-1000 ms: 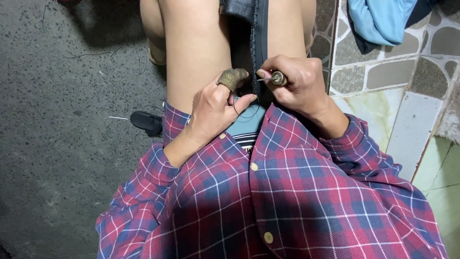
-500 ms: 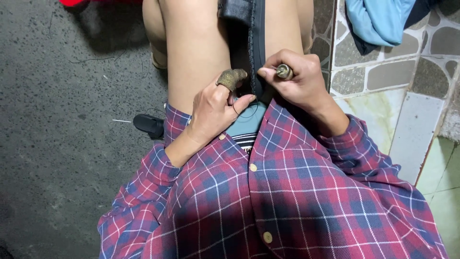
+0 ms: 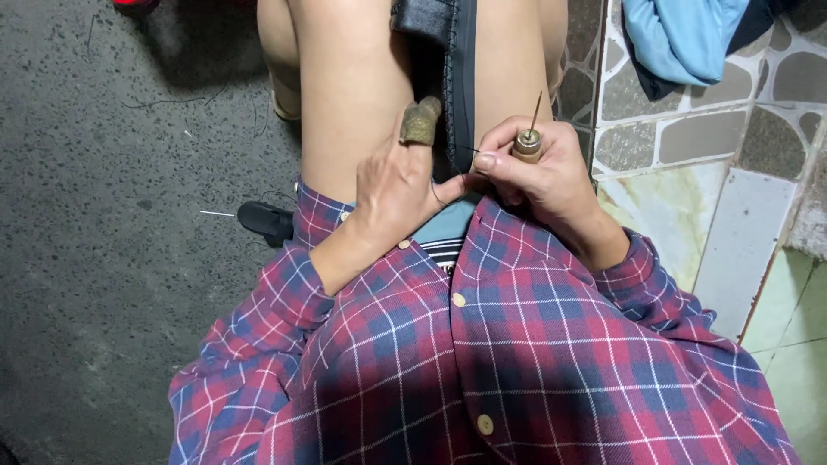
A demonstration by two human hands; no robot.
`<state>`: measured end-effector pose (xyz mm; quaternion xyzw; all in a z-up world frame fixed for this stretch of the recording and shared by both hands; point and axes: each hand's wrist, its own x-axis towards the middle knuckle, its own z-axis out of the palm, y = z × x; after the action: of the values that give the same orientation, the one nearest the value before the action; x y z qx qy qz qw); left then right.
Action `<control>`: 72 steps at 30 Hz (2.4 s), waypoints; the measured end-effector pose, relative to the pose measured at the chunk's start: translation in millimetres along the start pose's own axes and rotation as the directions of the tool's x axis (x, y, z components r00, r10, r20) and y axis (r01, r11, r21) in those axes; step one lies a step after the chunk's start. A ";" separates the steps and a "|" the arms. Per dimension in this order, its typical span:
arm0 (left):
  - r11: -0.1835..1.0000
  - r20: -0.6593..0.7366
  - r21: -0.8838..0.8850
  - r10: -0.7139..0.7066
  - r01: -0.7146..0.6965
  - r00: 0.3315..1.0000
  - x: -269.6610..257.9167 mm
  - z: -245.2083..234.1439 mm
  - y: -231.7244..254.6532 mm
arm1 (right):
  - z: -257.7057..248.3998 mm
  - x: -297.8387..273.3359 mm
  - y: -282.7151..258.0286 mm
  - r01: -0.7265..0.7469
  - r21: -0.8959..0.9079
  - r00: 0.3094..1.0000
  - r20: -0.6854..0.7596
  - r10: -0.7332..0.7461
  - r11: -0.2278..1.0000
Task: Hand-stitching the sole of a black sandal using a cobbler's needle and thread.
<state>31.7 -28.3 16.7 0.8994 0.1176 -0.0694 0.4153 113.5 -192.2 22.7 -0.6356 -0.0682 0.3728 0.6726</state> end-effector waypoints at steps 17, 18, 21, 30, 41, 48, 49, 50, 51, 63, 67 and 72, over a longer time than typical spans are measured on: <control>0.976 -0.283 -0.153 0.109 -0.157 0.953 -10.7 -16.6 -27.4 | 7.9 22.0 -84.7 0.493 -0.348 0.863 0.313 -0.397 0.798; 0.971 -0.293 -0.142 0.144 -0.192 0.945 -10.3 -21.4 -30.4 | 0.1 20.9 -78.1 0.429 -0.368 0.885 0.353 -0.303 0.825; 0.962 -0.289 -0.188 0.136 -0.196 0.948 -8.3 -30.3 -22.9 | -25.1 7.9 -31.0 0.295 -0.520 0.943 0.294 -0.157 0.802; 0.957 -0.218 -0.258 0.078 -0.134 0.973 -3.8 -39.9 -36.2 | -5.5 7.5 -19.6 0.452 -0.608 0.857 0.500 -0.127 0.653; 0.864 -0.128 -0.477 0.111 -0.159 0.986 1.8 -50.3 -41.9 | 5.0 21.4 -24.3 0.498 -0.666 0.829 0.553 -0.082 0.555; 0.721 -0.028 -0.689 0.074 -0.073 0.997 2.4 -52.6 -43.1 | 6.9 25.4 -25.2 0.527 -0.651 0.812 0.576 -0.098 0.546; 0.721 -0.030 -0.689 0.074 -0.074 0.997 1.8 -51.1 -44.8 | 7.4 25.8 -25.0 0.528 -0.651 0.811 0.577 -0.098 0.545; 0.711 -0.031 -0.699 0.073 -0.074 0.997 1.6 -49.6 -46.5 | 7.7 26.5 -24.9 0.526 -0.658 0.813 0.576 -0.091 0.539; 0.701 -0.033 -0.709 0.072 -0.074 0.997 1.4 -48.2 -48.2 | 8.0 27.3 -24.8 0.524 -0.664 0.814 0.574 -0.085 0.533; 0.696 -0.109 -0.715 -0.011 -0.070 0.994 1.5 -56.1 -36.2 | 4.0 32.7 -30.1 0.499 -0.744 0.849 0.523 -0.077 0.444; 0.694 -0.134 -0.716 -0.035 -0.072 0.990 1.2 -59.6 -42.3 | 2.6 31.5 -32.2 0.558 -0.763 0.825 0.551 -0.125 0.326; 0.688 -0.143 -0.723 -0.058 -0.064 0.988 -1.8 -60.0 -47.2 | -4.1 32.2 -32.5 0.584 -0.764 0.812 0.559 -0.168 0.275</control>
<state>18.8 46.8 21.3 0.6649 0.1658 0.0533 0.7263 152.2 -173.7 39.2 -0.7771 -0.5390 0.2085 0.2491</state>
